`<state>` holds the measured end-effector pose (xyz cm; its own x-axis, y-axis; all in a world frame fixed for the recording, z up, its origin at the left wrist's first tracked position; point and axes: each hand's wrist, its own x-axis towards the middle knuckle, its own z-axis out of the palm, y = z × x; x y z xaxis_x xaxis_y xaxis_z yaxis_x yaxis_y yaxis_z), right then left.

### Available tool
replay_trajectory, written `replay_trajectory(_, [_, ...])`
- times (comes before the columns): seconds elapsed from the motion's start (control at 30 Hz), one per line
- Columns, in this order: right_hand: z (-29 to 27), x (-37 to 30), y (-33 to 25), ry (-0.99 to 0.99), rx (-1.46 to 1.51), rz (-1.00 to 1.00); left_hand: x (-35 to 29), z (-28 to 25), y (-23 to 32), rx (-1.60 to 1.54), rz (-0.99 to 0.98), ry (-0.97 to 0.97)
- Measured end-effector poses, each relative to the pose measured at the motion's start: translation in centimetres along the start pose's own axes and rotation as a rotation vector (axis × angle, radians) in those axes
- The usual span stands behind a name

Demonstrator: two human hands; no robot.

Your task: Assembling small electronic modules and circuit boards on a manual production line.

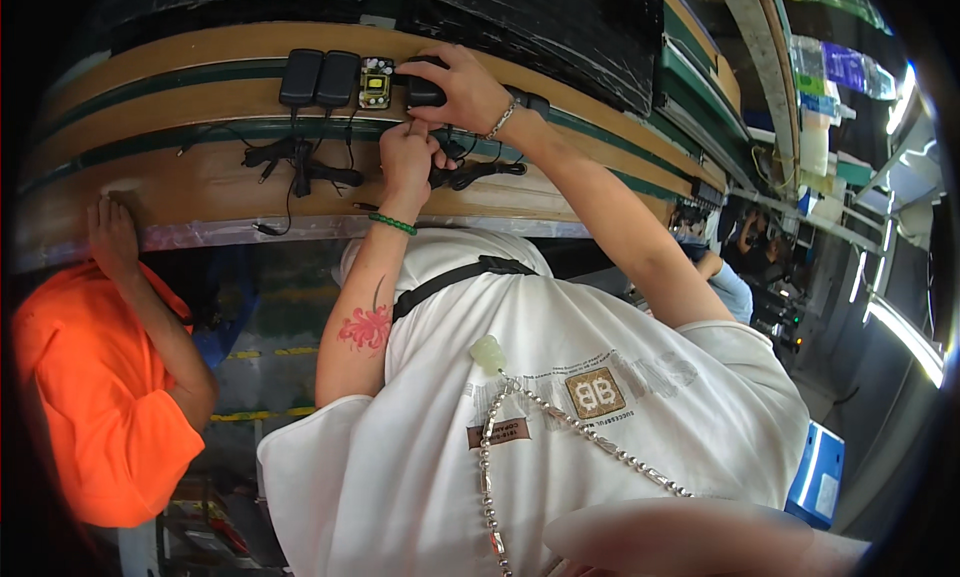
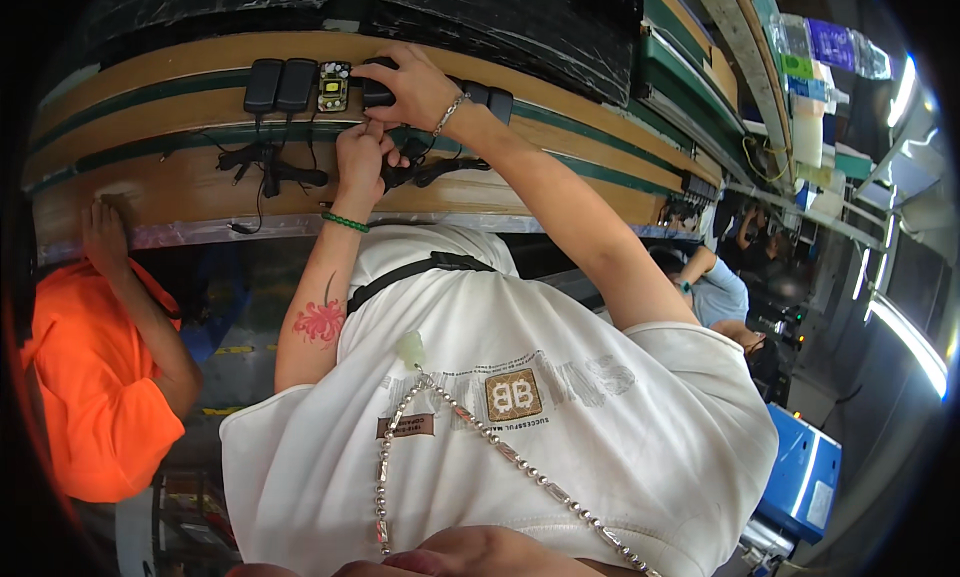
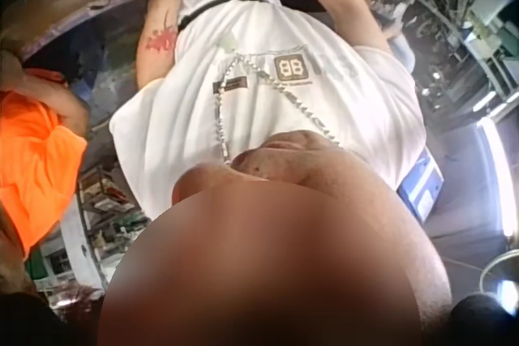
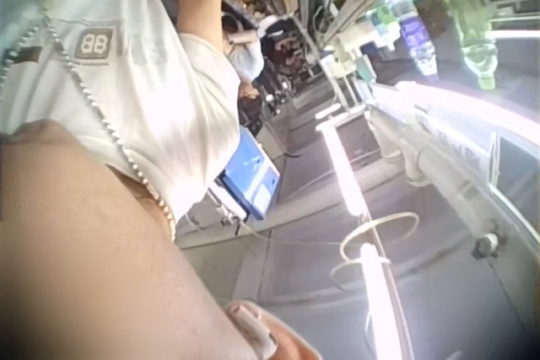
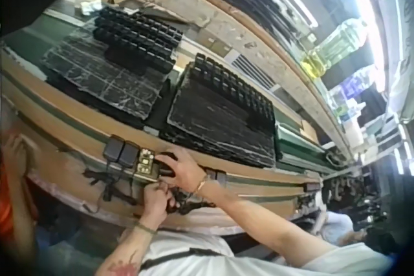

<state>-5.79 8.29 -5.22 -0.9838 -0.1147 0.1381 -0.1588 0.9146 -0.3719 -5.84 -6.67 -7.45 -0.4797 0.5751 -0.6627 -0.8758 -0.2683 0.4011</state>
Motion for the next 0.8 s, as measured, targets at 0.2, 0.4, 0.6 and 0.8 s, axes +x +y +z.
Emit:
replay_trajectory(0.2, [0.4,-0.1,-0.3,-0.019,-0.084,0.048,-0.4,0.8,0.7,0.084,-0.019,0.055])
replay_trajectory(0.4, [-0.8,0.9,-0.7,0.039,-0.035,0.195,0.0,0.7,0.9,-0.010,-0.076,0.066])
replay_trajectory(0.6, [-2.5,-0.1,-1.8,-0.004,0.069,0.190,0.4,-0.2,0.4,-0.092,-0.062,-0.015])
replay_trajectory(0.8, [-3.0,-0.8,-1.2,-0.146,0.124,0.205,0.6,-0.5,0.2,-0.120,-0.059,-0.049])
